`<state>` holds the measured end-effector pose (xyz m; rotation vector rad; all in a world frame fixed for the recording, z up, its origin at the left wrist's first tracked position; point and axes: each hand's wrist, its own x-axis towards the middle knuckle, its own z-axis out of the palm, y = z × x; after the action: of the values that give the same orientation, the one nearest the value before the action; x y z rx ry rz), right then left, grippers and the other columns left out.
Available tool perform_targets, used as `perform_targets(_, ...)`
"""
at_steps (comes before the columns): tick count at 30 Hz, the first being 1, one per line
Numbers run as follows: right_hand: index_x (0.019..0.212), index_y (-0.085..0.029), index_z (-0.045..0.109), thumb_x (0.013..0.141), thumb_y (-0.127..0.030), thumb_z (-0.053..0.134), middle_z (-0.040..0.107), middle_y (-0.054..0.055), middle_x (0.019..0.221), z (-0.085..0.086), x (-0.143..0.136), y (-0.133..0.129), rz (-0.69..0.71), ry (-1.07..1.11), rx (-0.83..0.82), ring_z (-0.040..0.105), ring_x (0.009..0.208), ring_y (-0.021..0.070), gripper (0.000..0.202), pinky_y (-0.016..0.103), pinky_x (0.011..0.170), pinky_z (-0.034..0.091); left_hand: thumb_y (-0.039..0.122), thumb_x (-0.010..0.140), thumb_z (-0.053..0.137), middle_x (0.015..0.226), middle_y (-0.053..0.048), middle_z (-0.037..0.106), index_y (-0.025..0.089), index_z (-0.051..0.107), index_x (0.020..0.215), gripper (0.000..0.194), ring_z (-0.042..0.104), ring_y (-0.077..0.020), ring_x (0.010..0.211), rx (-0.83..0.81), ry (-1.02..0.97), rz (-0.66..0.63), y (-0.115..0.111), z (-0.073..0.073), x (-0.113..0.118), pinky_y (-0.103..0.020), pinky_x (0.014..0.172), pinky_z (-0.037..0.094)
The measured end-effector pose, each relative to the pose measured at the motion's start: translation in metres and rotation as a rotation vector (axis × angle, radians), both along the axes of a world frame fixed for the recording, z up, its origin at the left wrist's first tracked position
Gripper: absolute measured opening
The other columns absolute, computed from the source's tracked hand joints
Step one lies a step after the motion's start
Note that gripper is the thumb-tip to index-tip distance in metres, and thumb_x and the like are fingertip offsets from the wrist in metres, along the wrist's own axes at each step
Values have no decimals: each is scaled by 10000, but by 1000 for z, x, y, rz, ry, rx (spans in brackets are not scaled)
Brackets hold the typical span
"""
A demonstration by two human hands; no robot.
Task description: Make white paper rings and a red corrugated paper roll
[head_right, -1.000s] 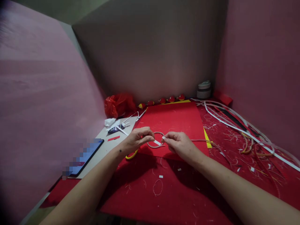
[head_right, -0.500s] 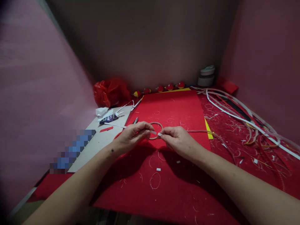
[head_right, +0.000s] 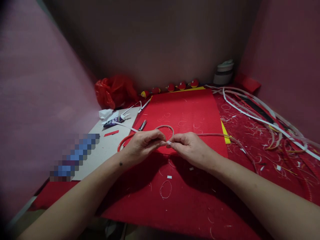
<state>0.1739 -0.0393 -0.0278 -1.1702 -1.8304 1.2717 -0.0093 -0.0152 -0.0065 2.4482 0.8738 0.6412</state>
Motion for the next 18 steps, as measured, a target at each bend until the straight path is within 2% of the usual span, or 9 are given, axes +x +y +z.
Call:
perform_targets(10,688,-135,583,807,-311,456,380,-42,512,-3,-3,0,-15,-45,53,334,472,76,247,209,439,275,205,825,497,648,4,570,126,567,774,118,457,-59,552,17,63,64,-2,-2,4,-179,529,359)
perform_targets(18,766,-126,627,824,-307,432,492,0,598,-5,-3,0,-18,-111,91,403,538,94,273,209,482,320,203,812,493,613,14,540,123,555,739,125,421,-57,533,29,73,97,-3,-4,5,-182,512,334)
